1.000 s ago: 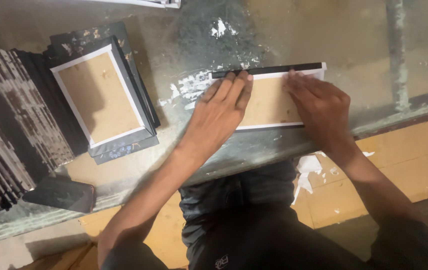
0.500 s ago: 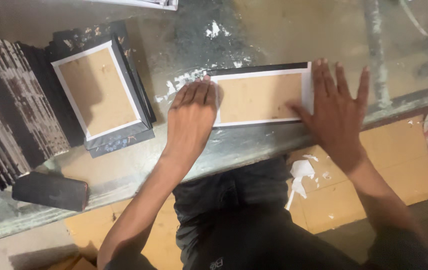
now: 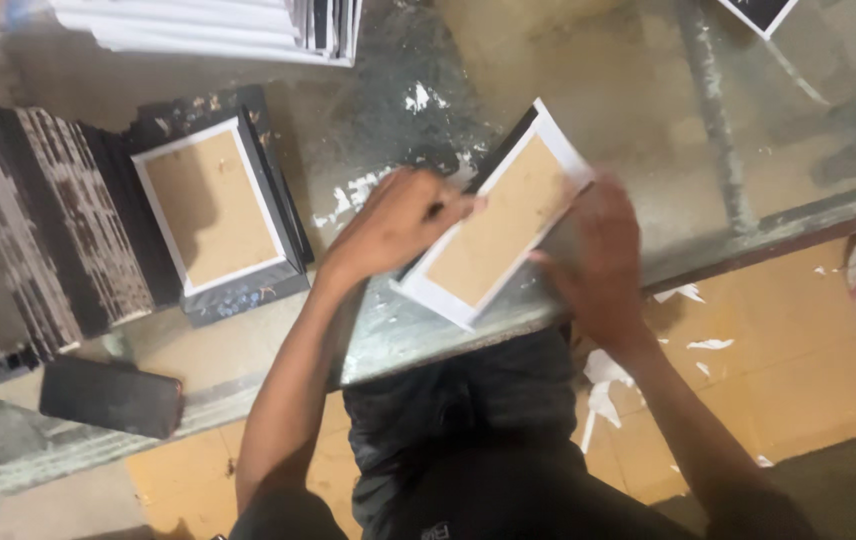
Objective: The person assembles picture frames by hand on a glass table. They pick up a frame, place a backing board inside, and press the edges to secure it. The person repeats this process for multiple frames, stacking the completed units on the table.
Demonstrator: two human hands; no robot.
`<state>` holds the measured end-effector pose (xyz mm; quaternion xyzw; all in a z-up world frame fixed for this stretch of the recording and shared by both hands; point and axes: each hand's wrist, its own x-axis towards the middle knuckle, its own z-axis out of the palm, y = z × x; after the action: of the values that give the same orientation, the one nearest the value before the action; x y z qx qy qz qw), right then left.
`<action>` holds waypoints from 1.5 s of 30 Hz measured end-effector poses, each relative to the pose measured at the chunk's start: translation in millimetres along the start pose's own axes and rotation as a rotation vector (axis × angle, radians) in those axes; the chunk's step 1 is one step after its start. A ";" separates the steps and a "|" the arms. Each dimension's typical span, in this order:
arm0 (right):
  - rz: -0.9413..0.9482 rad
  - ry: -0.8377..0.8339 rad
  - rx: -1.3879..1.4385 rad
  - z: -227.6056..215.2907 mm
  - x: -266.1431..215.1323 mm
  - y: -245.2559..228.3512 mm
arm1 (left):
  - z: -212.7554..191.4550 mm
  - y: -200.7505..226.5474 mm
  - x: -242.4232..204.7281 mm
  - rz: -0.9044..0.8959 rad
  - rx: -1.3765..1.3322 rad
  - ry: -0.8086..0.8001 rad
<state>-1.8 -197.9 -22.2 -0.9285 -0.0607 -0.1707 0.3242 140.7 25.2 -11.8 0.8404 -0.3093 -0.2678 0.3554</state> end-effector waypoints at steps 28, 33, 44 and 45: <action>0.671 -0.120 1.073 31.4 58.6 89.8 | 63.9 -15.7 13.2 -0.141 -1.228 0.586; 0.555 -0.154 1.033 36.0 58.7 91.9 | 57.4 -15.0 13.4 -0.182 -1.395 0.602; 0.497 -0.285 0.930 24.1 65.5 88.2 | 41.1 -23.8 13.9 -0.178 -1.343 0.451; 0.455 -0.289 0.890 20.5 67.7 86.3 | 38.2 -29.7 14.0 -0.088 -1.173 0.438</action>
<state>86.5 -252.5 -63.2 -0.7045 0.0317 0.0763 0.7049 134.3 15.3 -60.8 0.5529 0.0041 -0.2291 0.8011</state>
